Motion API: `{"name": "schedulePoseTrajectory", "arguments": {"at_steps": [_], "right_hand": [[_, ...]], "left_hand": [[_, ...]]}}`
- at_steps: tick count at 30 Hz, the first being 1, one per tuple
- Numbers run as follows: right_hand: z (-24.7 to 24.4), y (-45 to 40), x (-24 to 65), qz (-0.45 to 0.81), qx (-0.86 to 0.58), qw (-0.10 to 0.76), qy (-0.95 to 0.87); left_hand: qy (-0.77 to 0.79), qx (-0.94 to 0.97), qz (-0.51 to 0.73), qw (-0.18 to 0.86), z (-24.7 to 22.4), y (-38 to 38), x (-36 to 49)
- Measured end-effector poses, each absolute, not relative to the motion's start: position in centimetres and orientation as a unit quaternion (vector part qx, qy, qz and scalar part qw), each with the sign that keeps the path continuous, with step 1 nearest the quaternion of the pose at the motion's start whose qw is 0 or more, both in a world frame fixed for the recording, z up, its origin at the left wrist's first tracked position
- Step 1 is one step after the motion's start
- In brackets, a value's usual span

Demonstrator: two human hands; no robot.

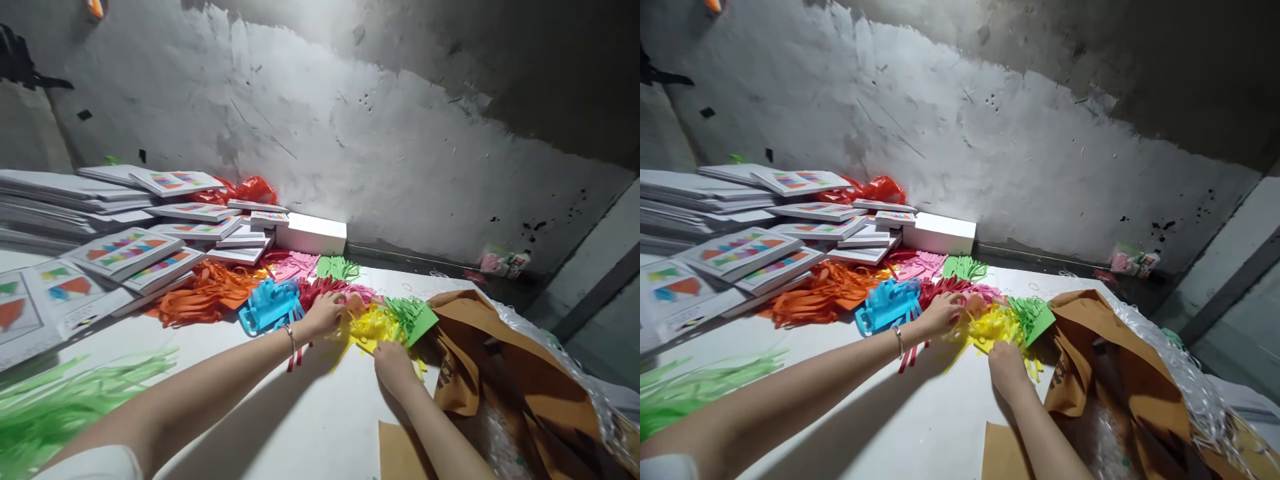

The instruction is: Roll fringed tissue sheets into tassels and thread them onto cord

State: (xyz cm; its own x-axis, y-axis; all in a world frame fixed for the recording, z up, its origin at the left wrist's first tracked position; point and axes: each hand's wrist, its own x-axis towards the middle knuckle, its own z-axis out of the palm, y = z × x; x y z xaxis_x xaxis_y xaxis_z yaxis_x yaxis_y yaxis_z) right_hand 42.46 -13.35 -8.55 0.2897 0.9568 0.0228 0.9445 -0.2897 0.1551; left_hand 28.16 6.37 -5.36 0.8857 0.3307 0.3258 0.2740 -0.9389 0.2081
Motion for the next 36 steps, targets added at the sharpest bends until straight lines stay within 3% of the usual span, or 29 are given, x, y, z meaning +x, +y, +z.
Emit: {"name": "schedulePoseTrajectory", "arguments": {"at_steps": [7, 20, 29, 36], "right_hand": [[-6.7, -15.9, 43.5, 0.075, 0.801, -0.027, 0.593], [-7.9, -18.5, 45.4, 0.021, 0.805, -0.229, 0.548], [-8.5, -18.4, 45.2, 0.0, 0.807, -0.236, 0.541], [-6.1, -16.8, 44.0, -0.024, 0.757, -0.205, 0.62]], "left_hand": [[0.048, 0.971, 0.154, 0.178, -7.4, 2.0, 29.5], [0.135, 0.899, 0.21, 0.359, -10.6, -2.0, 30.1], [0.132, 0.877, 0.218, 0.409, -11.6, -2.1, 30.8], [0.106, 0.866, 0.232, 0.43, -12.1, -2.2, 31.0]]}}
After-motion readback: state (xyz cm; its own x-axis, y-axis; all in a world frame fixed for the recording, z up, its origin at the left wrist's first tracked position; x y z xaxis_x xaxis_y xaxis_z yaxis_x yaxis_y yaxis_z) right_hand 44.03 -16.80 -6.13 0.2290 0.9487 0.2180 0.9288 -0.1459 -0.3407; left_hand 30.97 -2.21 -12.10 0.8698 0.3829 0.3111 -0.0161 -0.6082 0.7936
